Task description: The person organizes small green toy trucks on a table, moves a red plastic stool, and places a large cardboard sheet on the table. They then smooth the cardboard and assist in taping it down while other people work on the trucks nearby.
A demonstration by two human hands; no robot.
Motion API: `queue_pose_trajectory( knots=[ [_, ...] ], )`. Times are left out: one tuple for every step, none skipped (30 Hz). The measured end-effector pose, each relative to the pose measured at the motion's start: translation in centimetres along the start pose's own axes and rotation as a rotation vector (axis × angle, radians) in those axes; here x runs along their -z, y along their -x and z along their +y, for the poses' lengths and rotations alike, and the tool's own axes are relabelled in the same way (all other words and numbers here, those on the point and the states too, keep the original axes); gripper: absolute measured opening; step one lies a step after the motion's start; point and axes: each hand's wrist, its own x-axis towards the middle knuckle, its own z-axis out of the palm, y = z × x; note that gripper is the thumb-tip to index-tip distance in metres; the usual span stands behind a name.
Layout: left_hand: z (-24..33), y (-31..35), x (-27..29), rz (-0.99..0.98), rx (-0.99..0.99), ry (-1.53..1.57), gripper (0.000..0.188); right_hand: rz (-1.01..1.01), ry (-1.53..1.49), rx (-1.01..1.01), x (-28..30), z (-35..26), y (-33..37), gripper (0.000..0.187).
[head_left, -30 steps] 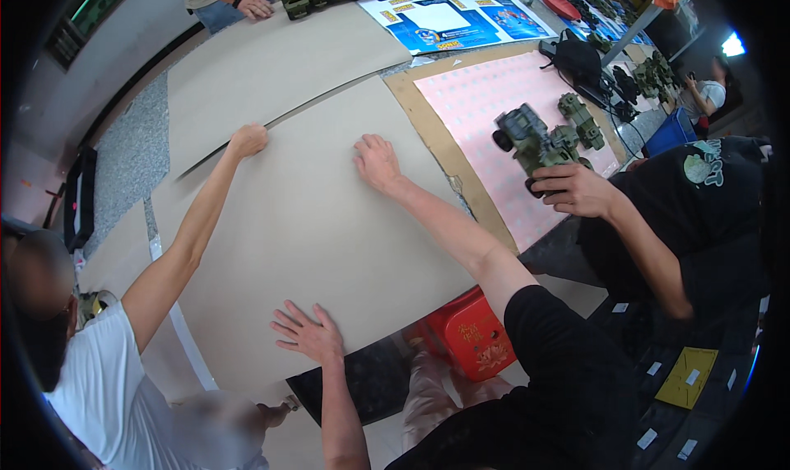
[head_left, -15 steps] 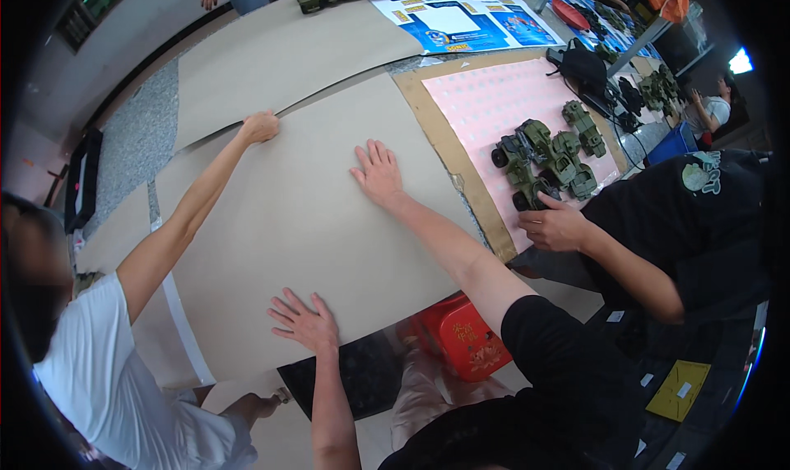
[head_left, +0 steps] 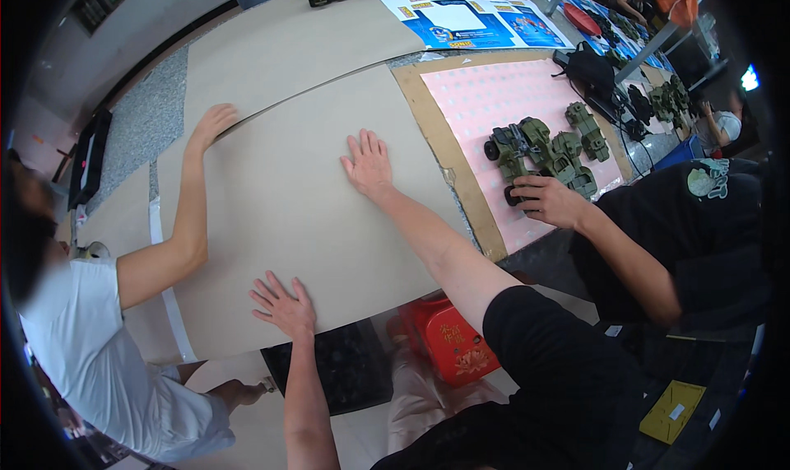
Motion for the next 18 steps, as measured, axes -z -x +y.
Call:
queue_pose_trajectory(
  knots=[
    [0.10, 0.07, 0.01, 0.001, 0.001, -0.004, 0.061, 0.004, 0.001, 0.005, 0.09, 0.06, -0.06, 0.054],
    [0.09, 0.05, 0.01, 0.002, 0.000, -0.009, 0.061, 0.007, 0.001, 0.008, 0.14, 0.08, -0.09, 0.054],
    [0.22, 0.10, 0.06, -0.003, 0.005, -0.007, 0.061, 0.010, 0.009, 0.008, 0.19, 0.38, -0.05, 0.054],
    [0.34, 0.11, 0.18, -0.009, 0.010, -0.005, 0.061, 0.010, 0.007, 0.009, -0.01, 0.39, -0.09, 0.054],
    [0.30, 0.20, 0.22, -0.016, 0.024, -0.006, 0.061, 0.004, 0.002, 0.018, -0.26, -0.12, -0.09, 0.054],
    [0.39, 0.16, 0.05, -0.010, 0.019, -0.004, 0.061, -0.001, -0.003, 0.028, -0.34, -0.12, 0.03, 0.054],
    [0.58, 0.02, -0.13, -0.004, 0.016, -0.002, 0.061, 0.004, 0.002, 0.014, -0.26, 0.48, 0.04, 0.054],
    [0.38, 0.07, 0.02, 0.002, 0.027, -0.011, 0.061, 0.002, -0.005, 0.011, -0.27, 0.47, -0.16, 0.054],
    [0.35, 0.13, 0.03, 0.008, 0.017, -0.010, 0.061, 0.001, -0.012, 0.009, -0.28, 0.40, -0.32, 0.054],
    [0.40, 0.09, -0.07, 0.014, 0.009, -0.008, 0.061, -0.005, -0.010, 0.007, -0.31, 0.33, -0.35, 0.055],
    [0.43, 0.05, -0.09, 0.019, 0.001, -0.005, 0.060, -0.010, -0.006, 0.006, -0.31, 0.39, -0.39, 0.055],
    [0.41, 0.05, 0.03, 0.012, 0.007, -0.010, 0.060, -0.016, -0.002, 0.005, -0.31, 0.40, -0.36, 0.055],
    [0.39, 0.05, 0.16, 0.004, 0.013, -0.015, 0.060, -0.026, 0.000, 0.007, -0.27, 0.36, -0.31, 0.055],
    [0.33, 0.00, 0.29, -0.003, 0.016, -0.021, 0.060, -0.036, 0.000, 0.006, -0.20, 0.31, -0.30, 0.056],
    [0.29, 0.00, 0.38, -0.004, 0.017, -0.021, 0.060, -0.045, 0.001, 0.005, -0.19, 0.23, -0.34, 0.056],
    [0.29, -0.02, 0.43, -0.005, 0.017, -0.022, 0.060, -0.036, -0.002, 0.016, -0.22, 0.15, -0.39, 0.056],
    [0.33, -0.12, 0.42, -0.011, 0.007, -0.019, 0.060, -0.027, 0.001, 0.019, -0.22, 0.36, -0.32, 0.055],
    [0.22, -0.19, 0.43, -0.012, 0.013, -0.018, 0.060, -0.018, 0.004, 0.020, -0.26, 0.42, -0.29, 0.055]
  ],
)
